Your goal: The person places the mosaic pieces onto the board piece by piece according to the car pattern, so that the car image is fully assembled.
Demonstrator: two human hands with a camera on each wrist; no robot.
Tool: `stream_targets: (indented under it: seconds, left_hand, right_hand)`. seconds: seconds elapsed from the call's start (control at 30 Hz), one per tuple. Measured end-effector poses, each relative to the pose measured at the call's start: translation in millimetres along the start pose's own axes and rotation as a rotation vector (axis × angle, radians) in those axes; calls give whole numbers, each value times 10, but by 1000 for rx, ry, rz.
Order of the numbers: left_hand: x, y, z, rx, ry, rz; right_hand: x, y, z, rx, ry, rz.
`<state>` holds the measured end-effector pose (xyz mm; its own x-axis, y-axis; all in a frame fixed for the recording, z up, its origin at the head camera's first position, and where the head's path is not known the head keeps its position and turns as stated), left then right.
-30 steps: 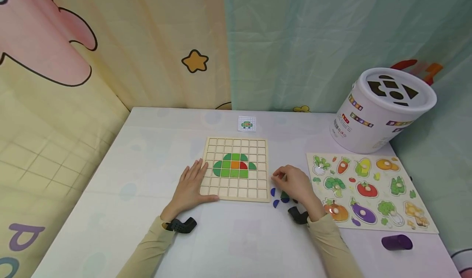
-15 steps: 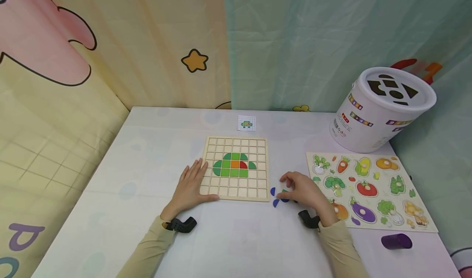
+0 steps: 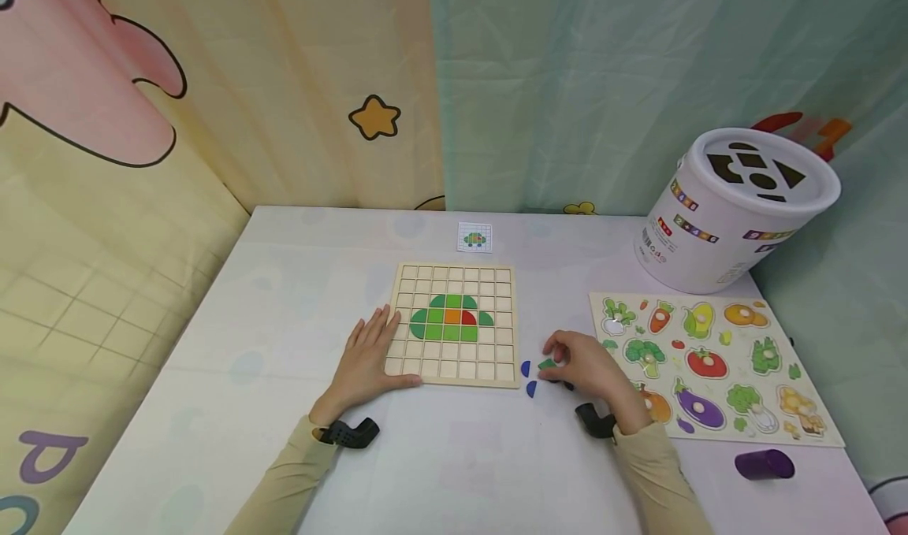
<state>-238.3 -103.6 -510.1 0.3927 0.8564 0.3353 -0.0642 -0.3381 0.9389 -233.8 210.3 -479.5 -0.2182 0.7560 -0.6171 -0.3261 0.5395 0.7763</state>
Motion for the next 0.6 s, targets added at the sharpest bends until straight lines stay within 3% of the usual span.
stream_targets:
  seconds: [0.37, 0.6]
  left_hand:
    - [3, -1, 2, -1, 3, 4]
    - [1, 17, 20, -2, 4, 12]
  right_hand:
    - [49, 61, 32, 58, -56, 45]
    - [97, 53, 29, 92, -215, 68]
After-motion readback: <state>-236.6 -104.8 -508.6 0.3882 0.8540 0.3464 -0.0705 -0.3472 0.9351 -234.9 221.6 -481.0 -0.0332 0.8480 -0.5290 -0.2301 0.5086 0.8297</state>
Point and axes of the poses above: each hand's wrist, its own z-axis away from the middle knuckle, its own y-axis out of the back of the hand, x = y × z, the point moved 9 cm from there along -z, towards the middle knuckle, and after that the axes turned 3 degrees about -x, right-handed, at the moved point
